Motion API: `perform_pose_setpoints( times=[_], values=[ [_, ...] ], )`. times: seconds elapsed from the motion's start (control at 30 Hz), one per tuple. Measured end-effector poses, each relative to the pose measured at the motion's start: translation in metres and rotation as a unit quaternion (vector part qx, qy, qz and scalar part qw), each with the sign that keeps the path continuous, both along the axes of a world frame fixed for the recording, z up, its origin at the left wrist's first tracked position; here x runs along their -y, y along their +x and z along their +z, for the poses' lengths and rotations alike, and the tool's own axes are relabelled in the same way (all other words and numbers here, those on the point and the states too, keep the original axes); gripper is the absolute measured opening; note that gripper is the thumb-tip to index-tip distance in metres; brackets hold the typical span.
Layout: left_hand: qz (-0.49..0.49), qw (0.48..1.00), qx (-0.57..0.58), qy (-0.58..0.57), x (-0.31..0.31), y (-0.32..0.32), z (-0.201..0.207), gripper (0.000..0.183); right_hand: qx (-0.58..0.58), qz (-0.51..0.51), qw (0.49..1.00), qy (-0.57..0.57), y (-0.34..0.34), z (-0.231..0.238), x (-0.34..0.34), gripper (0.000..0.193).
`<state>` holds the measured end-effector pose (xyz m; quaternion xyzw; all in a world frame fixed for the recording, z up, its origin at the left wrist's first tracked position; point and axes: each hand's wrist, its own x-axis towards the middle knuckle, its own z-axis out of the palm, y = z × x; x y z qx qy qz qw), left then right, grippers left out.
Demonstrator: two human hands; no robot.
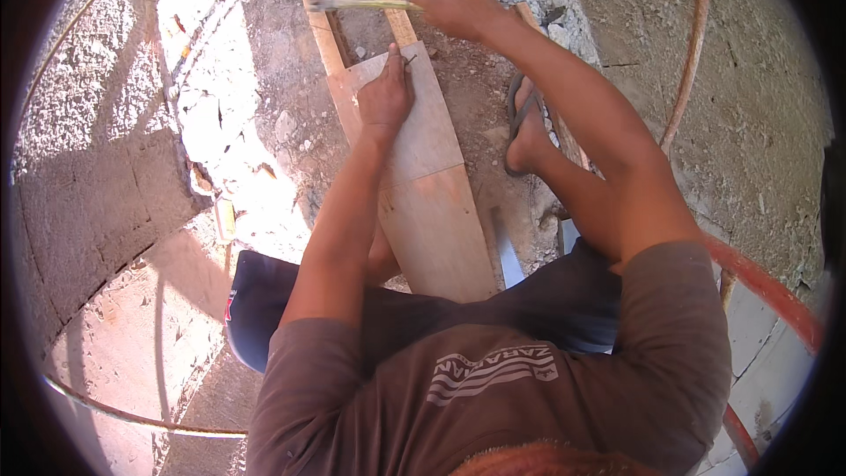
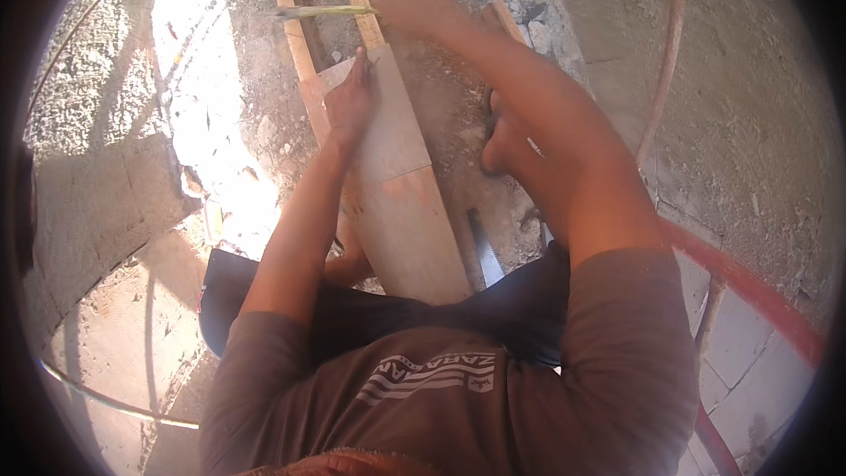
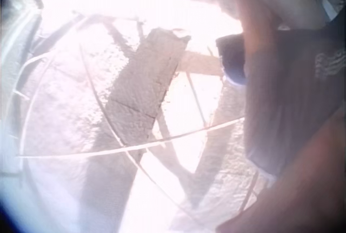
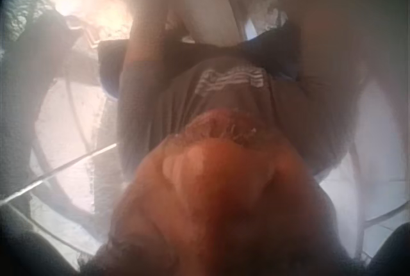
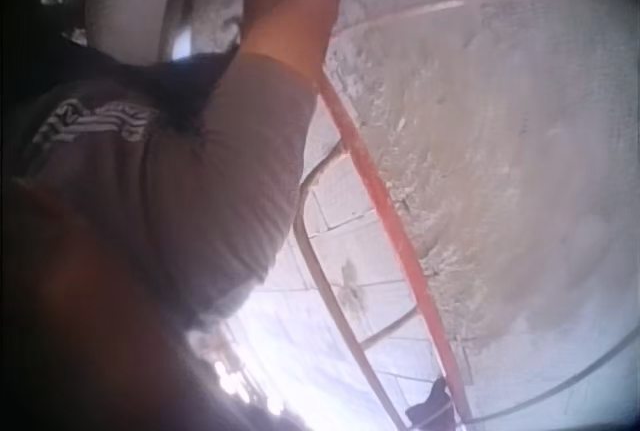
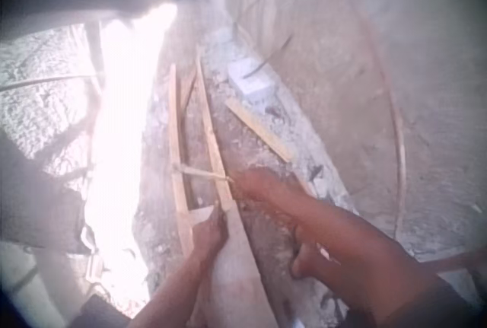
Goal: The person cuts a wooden plank with a hand saw, then uses a hammer to drive nails into the plank to join it with other pieces. The person repositions the wood and continues nailing to assemble a wooden frame on the ground.
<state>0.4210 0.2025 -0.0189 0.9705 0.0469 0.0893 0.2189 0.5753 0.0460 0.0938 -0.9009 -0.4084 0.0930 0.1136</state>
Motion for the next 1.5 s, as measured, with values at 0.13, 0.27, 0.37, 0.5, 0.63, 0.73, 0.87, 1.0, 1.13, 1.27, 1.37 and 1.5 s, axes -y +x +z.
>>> perform_pose_setpoints(
  times=[0.13, 0.27, 0.37, 0.5, 0.63, 0.73, 0.87, 1.0, 1.13, 1.27, 1.37, 1.5],
  values=[
    [0.015, 0.999, -0.041, 0.001, 0.000, 0.005, 0.003, 0.052, -0.003, -0.062, 0.986, -0.158, 0.033, -0.032, 0.035, 0.021],
    [0.022, 0.999, 0.019, -0.038, -0.003, 0.004, -0.001, 0.047, -0.041, -0.086, 0.986, -0.140, 0.032, -0.057, 0.044, 0.028],
    [0.034, 0.987, 0.124, -0.101, -0.007, 0.007, -0.006, 0.040, -0.072, -0.125, 0.989, -0.022, 0.008, -0.058, 0.041, 0.029],
    [0.133, 0.924, 0.098, -0.344, -0.003, 0.017, -0.009, 0.026, -0.138, -0.184, 0.956, 0.183, -0.044, -0.037, 0.043, 0.036],
    [0.106, 0.924, 0.077, -0.359, 0.008, 0.024, -0.011, 0.021, -0.176, -0.278, 0.913, 0.241, -0.098, -0.009, 0.047, 0.041],
    [0.112, 0.937, 0.056, -0.327, 0.010, 0.026, -0.014, 0.021, -0.176, -0.300, 0.899, 0.265, -0.125, 0.010, 0.054, 0.045],
    [0.104, 0.948, 0.077, -0.292, 0.008, 0.027, -0.018, 0.022, -0.201, -0.326, 0.891, 0.242, -0.141, 0.031, 0.058, 0.053],
    [0.094, 0.941, 0.069, -0.318, 0.006, 0.029, -0.017, 0.020, -0.159, -0.326, 0.898, 0.250, -0.147, 0.050, 0.054, 0.055],
    [0.082, 0.937, 0.059, -0.335, 0.004, 0.027, -0.013, 0.019, -0.115, -0.327, 0.907, 0.240, -0.158, 0.061, 0.051, 0.053],
    [0.082, 0.940, 0.045, -0.329, 0.004, 0.025, -0.013, 0.019, -0.165, -0.351, 0.913, 0.125, -0.167, 0.060, 0.052, 0.052],
    [0.085, 0.942, 0.031, -0.324, 0.005, 0.027, -0.016, 0.019, -0.204, -0.319, 0.925, -0.018, -0.169, 0.057, 0.054, 0.050],
    [0.053, 0.941, 0.070, -0.328, 0.004, 0.027, -0.019, 0.019, -0.157, -0.324, 0.928, 0.093, -0.175, 0.052, 0.056, 0.045]
  ],
)
